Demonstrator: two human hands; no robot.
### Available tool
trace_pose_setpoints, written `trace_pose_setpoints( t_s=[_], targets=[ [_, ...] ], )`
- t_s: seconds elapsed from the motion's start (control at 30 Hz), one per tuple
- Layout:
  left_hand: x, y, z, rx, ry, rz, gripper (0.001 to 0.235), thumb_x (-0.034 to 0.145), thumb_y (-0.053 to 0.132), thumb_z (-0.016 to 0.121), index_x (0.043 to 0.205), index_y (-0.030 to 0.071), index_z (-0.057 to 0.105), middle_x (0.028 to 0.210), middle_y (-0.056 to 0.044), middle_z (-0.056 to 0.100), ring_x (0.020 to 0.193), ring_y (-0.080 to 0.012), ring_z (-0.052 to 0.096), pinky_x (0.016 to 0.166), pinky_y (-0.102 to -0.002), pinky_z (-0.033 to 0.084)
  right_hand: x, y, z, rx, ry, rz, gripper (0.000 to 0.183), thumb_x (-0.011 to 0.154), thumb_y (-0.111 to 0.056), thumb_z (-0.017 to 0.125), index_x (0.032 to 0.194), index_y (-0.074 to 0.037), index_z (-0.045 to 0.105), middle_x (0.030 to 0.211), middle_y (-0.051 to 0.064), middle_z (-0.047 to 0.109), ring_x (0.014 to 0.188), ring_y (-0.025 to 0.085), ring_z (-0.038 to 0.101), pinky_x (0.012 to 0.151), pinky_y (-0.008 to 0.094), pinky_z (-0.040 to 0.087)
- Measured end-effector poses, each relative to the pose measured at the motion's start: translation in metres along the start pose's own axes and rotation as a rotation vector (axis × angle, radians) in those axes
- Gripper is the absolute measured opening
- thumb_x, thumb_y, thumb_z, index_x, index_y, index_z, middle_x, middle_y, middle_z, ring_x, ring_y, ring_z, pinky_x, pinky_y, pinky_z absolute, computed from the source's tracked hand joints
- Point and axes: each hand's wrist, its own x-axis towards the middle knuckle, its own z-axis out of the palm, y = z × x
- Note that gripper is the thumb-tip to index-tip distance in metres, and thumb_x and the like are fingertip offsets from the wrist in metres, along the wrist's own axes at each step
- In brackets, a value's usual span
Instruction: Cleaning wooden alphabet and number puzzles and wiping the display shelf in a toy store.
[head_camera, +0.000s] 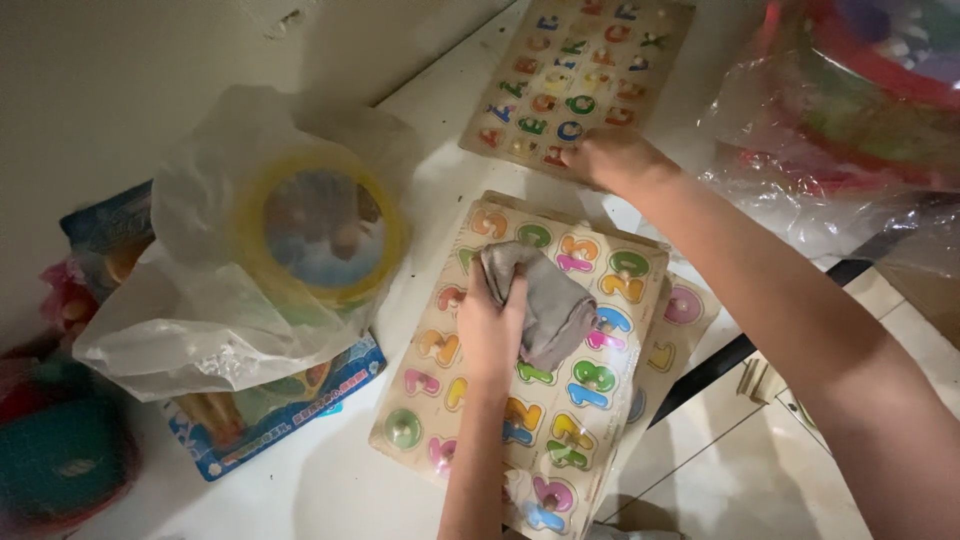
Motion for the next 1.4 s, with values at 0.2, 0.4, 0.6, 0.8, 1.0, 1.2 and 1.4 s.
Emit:
trace_pose_setpoints(
  t_s=[0.2,0.4,0.6,0.8,1.0,1.2,1.4],
  targets=[
    [0.002,-0.008,0.004,0.044,0.016,-0.007,0.051,0.090,0.038,0.068,0.129,0.006,0.059,0.089,-0.026,0.073,0.087,-0.0449,0.071,0.074,-0.049,0.057,-0.018,0.000,0.011,-0.248,0.092,-0.048,0.064,0.092,-0.057,0.045,0.142,-0.018,0.049,0.149,0.020,0.046,0.134,0.045,0.048,0.112,0.054,0.039],
    [0.002,-0.012,0.005,0.012,0.023,0.034,0.051,0.087,0.037,0.068,0.128,0.006,0.061,0.090,-0.025,0.073,0.086,-0.0449,0.072,0.074,-0.048,0.058,-0.020,0.004,0.033,-0.350,0.150,-0.115,0.060,0.099,-0.043,0.043,0.155,-0.022,0.035,0.151,0.040,0.031,0.125,0.059,0.048,0.098,0.056,0.046],
    [0.002,-0.016,0.007,0.024,0.063,0.078,0.053,0.089,0.037,0.070,0.129,0.005,0.059,0.091,-0.026,0.073,0.087,-0.0446,0.072,0.074,-0.048,0.058,-0.013,0.001,0.040,-0.705,0.272,-0.257,0.056,0.103,-0.016,0.043,0.159,-0.021,0.038,0.128,0.038,0.056,0.100,0.046,0.070,0.071,0.044,0.063],
    [0.003,-0.012,0.007,0.025,0.046,0.040,0.051,0.088,0.036,0.069,0.128,0.006,0.060,0.089,-0.025,0.073,0.086,-0.0436,0.072,0.073,-0.048,0.058,-0.003,0.003,0.049,-0.595,0.284,-0.259,0.056,0.100,-0.015,0.050,0.155,-0.023,0.043,0.098,0.017,0.074,0.087,0.033,0.074,0.069,0.041,0.061],
    [0.002,-0.012,0.004,0.029,0.030,0.030,0.048,0.089,0.035,0.069,0.126,0.006,0.061,0.090,-0.025,0.074,0.086,-0.0436,0.072,0.073,-0.049,0.058,-0.018,-0.021,0.024,-0.573,0.220,-0.210,0.068,0.096,-0.015,0.053,0.161,-0.022,0.033,0.093,0.012,0.075,0.071,0.027,0.073,0.064,0.043,0.059],
    [0.001,-0.013,0.004,-0.009,0.014,0.036,0.049,0.089,0.035,0.068,0.129,0.006,0.060,0.092,-0.026,0.073,0.088,-0.0438,0.073,0.075,-0.049,0.058,-0.047,-0.043,-0.010,-0.667,0.296,-0.306,0.077,0.089,-0.009,0.056,0.161,-0.010,0.029,0.100,0.019,0.073,0.068,0.025,0.072,0.056,0.036,0.060],
    [0.017,-0.043,0.015,-0.049,0.004,0.011,0.047,0.091,0.036,0.069,0.126,0.006,0.062,0.098,-0.026,0.074,0.095,-0.0437,0.072,0.080,-0.048,0.057,-0.122,-0.088,-0.052,-0.844,0.476,-0.472,0.069,0.085,-0.010,0.061,0.152,-0.006,0.043,0.107,0.019,0.074,0.078,0.023,0.072,0.061,0.032,0.061]
  ],
)
